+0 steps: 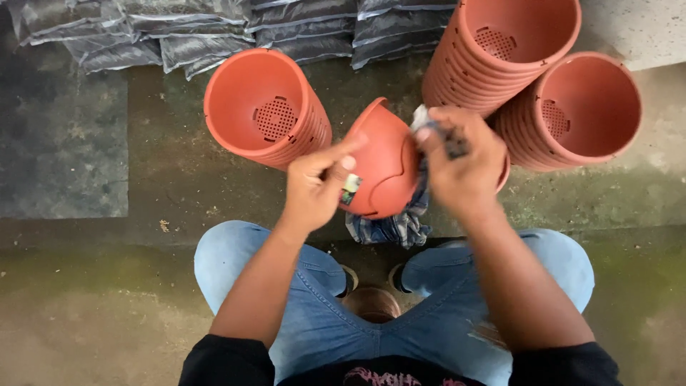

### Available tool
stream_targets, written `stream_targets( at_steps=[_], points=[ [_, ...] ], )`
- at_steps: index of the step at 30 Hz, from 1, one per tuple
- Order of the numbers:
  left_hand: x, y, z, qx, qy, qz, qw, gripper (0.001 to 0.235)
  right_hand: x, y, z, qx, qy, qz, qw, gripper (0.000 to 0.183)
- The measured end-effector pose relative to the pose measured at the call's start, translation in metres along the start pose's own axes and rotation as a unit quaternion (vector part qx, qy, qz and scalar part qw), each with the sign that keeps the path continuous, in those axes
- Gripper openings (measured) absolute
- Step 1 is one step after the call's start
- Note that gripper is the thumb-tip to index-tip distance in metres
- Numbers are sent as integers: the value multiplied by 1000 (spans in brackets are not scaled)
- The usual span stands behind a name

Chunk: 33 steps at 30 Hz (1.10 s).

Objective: Cleaning a series of orange plastic flower pots by wiping them thoroughly with a blue cloth.

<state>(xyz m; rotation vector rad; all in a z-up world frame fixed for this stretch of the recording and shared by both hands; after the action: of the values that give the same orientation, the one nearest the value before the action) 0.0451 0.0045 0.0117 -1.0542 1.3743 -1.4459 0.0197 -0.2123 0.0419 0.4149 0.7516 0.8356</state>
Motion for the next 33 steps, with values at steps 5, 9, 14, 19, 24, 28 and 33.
stream_targets(
  at_steps=[5, 9, 14, 19, 24, 28, 33],
  points=[
    [-6, 6, 3, -25, 43, -26, 998, 39, -7, -2, 13, -16, 70, 51, 996, 17],
    [3, 14, 0, -75, 36, -7, 997, 21, -2, -6, 11, 47, 84, 116, 989, 16],
    [20, 8, -7, -10, 50, 43, 998, 15, -3, -11, -3, 118, 11, 62, 991, 15],
    [17, 6, -8, 28, 38, 53, 997, 14, 3, -6, 3, 34, 14, 66, 997, 12],
    [15, 7, -8, 48, 6, 43, 998, 14, 6, -9, 5, 41, 52, 104, 992, 16],
    [22, -3, -9, 42, 29, 72, 996, 15, 12, 1, -5, 40, 19, 92, 995, 20],
    [21, -18, -11, 78, 25, 90, 993, 19, 17, 26, -8, -23, -11, 71, 997, 17]
  ],
)
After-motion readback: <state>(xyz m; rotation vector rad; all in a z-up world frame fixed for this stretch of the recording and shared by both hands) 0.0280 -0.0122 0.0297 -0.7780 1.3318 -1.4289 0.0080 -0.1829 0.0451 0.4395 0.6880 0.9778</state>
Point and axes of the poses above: each hand's wrist, its own z-axis towards the middle knuckle, its own x-axis out of the palm, y = z × x, the point moved 4 cm from there along z, towards the middle knuckle, and after that the axes turned 15 degrees about -x, right-handed, at the moved point
